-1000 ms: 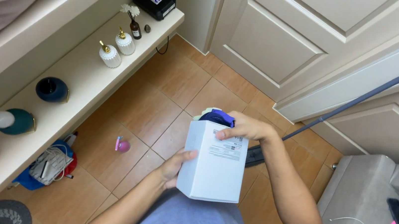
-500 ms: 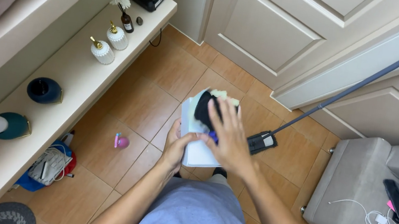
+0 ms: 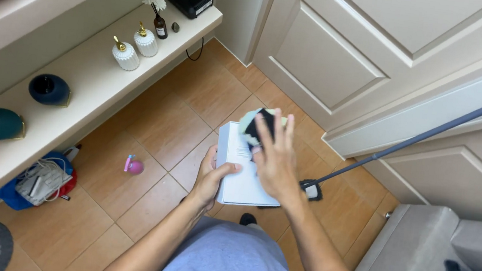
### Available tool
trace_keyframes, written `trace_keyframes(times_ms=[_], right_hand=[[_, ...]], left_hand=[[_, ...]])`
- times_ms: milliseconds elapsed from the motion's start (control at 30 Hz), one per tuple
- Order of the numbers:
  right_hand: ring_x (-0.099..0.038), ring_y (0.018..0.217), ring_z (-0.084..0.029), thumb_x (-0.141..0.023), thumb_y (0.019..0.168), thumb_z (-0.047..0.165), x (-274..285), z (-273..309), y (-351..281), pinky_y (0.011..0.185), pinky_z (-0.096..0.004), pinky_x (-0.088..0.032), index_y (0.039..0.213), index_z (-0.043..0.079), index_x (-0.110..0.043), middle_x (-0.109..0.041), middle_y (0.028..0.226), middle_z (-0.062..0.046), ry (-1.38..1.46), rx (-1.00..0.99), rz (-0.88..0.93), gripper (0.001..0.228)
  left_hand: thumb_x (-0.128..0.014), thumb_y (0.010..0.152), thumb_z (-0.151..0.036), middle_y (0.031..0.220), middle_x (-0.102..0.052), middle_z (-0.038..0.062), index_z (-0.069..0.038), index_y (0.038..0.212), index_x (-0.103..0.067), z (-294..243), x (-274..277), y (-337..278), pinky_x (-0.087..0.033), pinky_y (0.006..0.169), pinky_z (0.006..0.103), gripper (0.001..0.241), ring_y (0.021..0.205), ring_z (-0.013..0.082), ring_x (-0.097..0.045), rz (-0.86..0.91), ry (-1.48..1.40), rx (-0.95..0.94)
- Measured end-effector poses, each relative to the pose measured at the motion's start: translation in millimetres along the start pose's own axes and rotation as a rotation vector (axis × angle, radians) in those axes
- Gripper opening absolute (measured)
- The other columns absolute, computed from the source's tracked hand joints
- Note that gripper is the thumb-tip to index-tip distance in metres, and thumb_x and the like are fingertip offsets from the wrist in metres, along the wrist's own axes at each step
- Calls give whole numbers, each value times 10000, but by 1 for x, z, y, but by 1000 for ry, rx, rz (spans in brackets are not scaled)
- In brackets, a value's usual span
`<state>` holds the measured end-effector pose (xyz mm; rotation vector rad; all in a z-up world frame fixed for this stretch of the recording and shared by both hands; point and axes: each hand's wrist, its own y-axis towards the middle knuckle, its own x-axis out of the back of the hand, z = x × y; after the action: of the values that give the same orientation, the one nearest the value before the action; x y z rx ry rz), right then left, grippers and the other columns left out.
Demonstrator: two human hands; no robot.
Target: Organizing and cleaning decorative items, bottles, and a box on a shelf.
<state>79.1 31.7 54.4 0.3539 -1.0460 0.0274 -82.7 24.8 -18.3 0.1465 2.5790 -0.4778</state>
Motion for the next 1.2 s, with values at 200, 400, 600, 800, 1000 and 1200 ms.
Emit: trace_keyframes(times_ms=[200,400,600,800,1000,1200], right_hand=[[-166,1576,-421,-531,969,244,35,-22,-68,1266,-582,-99,1594,118,-342,-197,1695,-206,84,176,189,665],[-435,1386,-407,-573,950,340,68,-80,-27,1127,-545,-328,1498,116,-497,-465,1521,-217,11,271,189,597],[-696,766,-216,-582,1021,478,40,-199,6,706,-380,-573,1159,34,-777,-749,849,-95,517,-85,814,504],[-671,953,-238,-558,1050,417,-1,-221,-86,835,-370,-547,1276,-15,-607,-701,1064,-125,1282,-442,308,490],[-464,1414,-246,-501,1023,407,22,-124,-163,1198,-436,-384,1566,88,-301,-477,1511,-108,1564,-407,-161,661],[-458,1394,-253,-423,1035,454,22,-83,-147,1164,-444,-369,1523,69,-370,-500,1489,-90,1792,-781,-409,624]], left_hand=[[-716,785,-128,1152,-673,151,-10,1342,-470,33,-36,-2,-561,885,330,620,1037,205,-678,-71,-131,-47],[-736,747,-93,1135,-655,157,13,1332,-491,55,-90,-33,-556,858,336,643,1014,215,-665,-8,48,-72],[-740,712,-124,1136,-639,187,6,1349,-461,94,-111,-52,-575,854,347,708,1015,237,-672,-4,-31,-23],[-694,727,-172,1130,-644,235,2,1388,-378,84,-132,-60,-609,820,406,753,1006,324,-695,-130,-138,-105],[-706,754,-224,1199,-592,243,-5,1414,-335,86,-142,-59,-615,886,426,788,1086,320,-676,-246,-203,-308],[-790,796,-240,1335,-501,194,-23,1485,-249,141,-163,-38,-416,1108,393,903,1274,264,-504,-400,-74,-619]])
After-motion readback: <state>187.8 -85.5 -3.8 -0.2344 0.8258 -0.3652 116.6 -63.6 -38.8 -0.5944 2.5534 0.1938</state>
